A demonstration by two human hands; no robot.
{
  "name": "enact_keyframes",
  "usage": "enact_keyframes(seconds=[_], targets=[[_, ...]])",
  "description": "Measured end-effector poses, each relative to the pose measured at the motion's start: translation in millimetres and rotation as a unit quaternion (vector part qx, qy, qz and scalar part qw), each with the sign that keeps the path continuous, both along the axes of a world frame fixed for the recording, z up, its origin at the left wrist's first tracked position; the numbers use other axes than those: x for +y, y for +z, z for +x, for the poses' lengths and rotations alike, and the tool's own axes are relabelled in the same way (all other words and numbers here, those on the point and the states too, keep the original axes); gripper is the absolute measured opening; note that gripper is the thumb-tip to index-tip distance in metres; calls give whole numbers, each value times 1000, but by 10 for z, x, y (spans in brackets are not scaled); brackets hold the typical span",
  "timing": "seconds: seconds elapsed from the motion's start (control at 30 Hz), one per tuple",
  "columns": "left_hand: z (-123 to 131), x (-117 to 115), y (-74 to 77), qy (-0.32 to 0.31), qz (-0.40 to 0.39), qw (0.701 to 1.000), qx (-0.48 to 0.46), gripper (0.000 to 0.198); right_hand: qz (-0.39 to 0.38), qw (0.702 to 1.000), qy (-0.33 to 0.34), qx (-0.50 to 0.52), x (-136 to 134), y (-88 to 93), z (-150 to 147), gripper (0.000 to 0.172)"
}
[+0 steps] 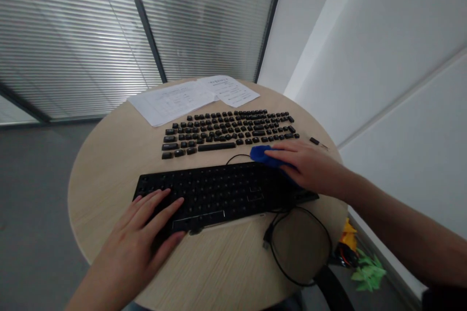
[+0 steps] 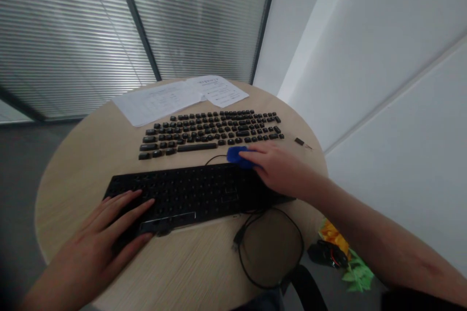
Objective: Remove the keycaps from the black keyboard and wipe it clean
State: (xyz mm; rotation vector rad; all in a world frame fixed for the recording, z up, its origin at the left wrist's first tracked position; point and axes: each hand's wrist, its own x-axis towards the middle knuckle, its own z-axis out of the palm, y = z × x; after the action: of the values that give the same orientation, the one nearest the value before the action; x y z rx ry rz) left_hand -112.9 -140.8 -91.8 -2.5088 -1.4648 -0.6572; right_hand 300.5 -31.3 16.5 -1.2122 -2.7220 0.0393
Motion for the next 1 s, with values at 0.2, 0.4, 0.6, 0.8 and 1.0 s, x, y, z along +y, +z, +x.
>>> enact_keyframes(seconds=[0.2, 0.4, 0.6, 0.8, 1.0], targets=[[-36, 25, -26, -8, -4, 1000, 0, 57, -33, 999, -6, -17, -38, -393, 126, 50], [-82, 45, -119, -12, -1, 1000, -17, 61, -30, 988, -121, -96, -108, -363, 902, 51], [-104, 80, -181, -12, 11, 1000, -9, 60, 62, 987, -145, -9, -321, -184, 999, 45], [-116, 100, -123, -29, 20, 999, 11, 61, 34, 997, -63, -17, -175, -285, 301, 51], [-140, 81, -134, -16, -9, 1000, 6, 64, -12, 993, -111, -36, 80, -465, 320, 52]])
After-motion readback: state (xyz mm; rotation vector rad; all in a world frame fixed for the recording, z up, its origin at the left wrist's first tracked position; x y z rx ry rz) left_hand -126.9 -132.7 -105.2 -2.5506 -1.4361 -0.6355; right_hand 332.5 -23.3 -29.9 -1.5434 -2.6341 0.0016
